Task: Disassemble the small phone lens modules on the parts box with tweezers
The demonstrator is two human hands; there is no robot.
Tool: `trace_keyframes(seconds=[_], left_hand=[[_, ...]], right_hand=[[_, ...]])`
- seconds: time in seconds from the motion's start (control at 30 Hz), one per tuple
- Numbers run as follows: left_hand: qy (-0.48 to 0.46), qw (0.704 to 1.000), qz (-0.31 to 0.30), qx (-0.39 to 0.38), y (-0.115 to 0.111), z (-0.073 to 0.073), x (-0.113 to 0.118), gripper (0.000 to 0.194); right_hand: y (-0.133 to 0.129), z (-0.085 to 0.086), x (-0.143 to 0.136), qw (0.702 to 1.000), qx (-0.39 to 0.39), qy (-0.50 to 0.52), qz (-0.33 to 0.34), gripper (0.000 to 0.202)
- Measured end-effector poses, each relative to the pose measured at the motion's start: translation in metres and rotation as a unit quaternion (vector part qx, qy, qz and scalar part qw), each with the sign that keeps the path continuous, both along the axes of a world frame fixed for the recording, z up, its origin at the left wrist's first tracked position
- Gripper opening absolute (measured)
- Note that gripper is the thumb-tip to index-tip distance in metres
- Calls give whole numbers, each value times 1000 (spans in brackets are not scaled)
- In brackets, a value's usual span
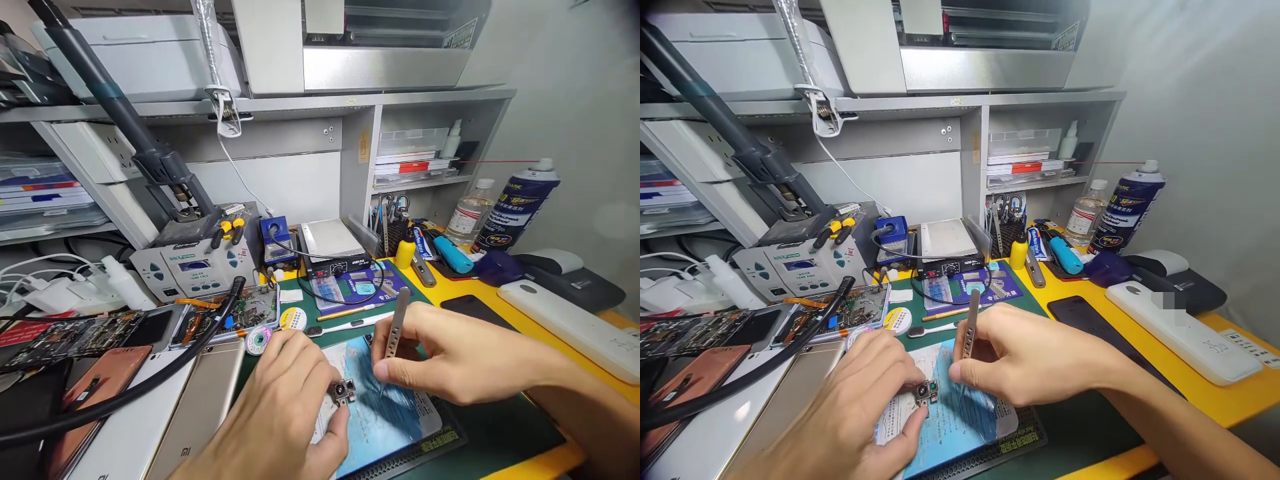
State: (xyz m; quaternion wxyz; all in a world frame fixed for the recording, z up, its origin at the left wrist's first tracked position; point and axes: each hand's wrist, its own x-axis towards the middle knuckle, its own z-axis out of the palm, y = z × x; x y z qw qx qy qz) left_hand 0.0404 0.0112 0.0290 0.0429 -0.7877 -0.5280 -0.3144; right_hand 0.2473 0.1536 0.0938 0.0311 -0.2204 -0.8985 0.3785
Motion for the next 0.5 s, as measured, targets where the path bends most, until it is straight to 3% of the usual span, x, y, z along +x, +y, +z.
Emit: trace_keyframes(seconds=[0.1,0.23,0.37,0.5], left_hand=[[17,999,-3,31,0,-1,0,9],[28,998,3,57,2,1,-1,9],[16,997,20,66,4,3,-3,11],[8,997,24,69,4,2,-6,18]], right_hand=[[8,-5,1,991,-135,14,4,26],[13,-22,3,940,-322,97,-53,29],[12,-38,1,904,-403,120,-75,30],[10,-43,-7,878,-447,134,-107,33]])
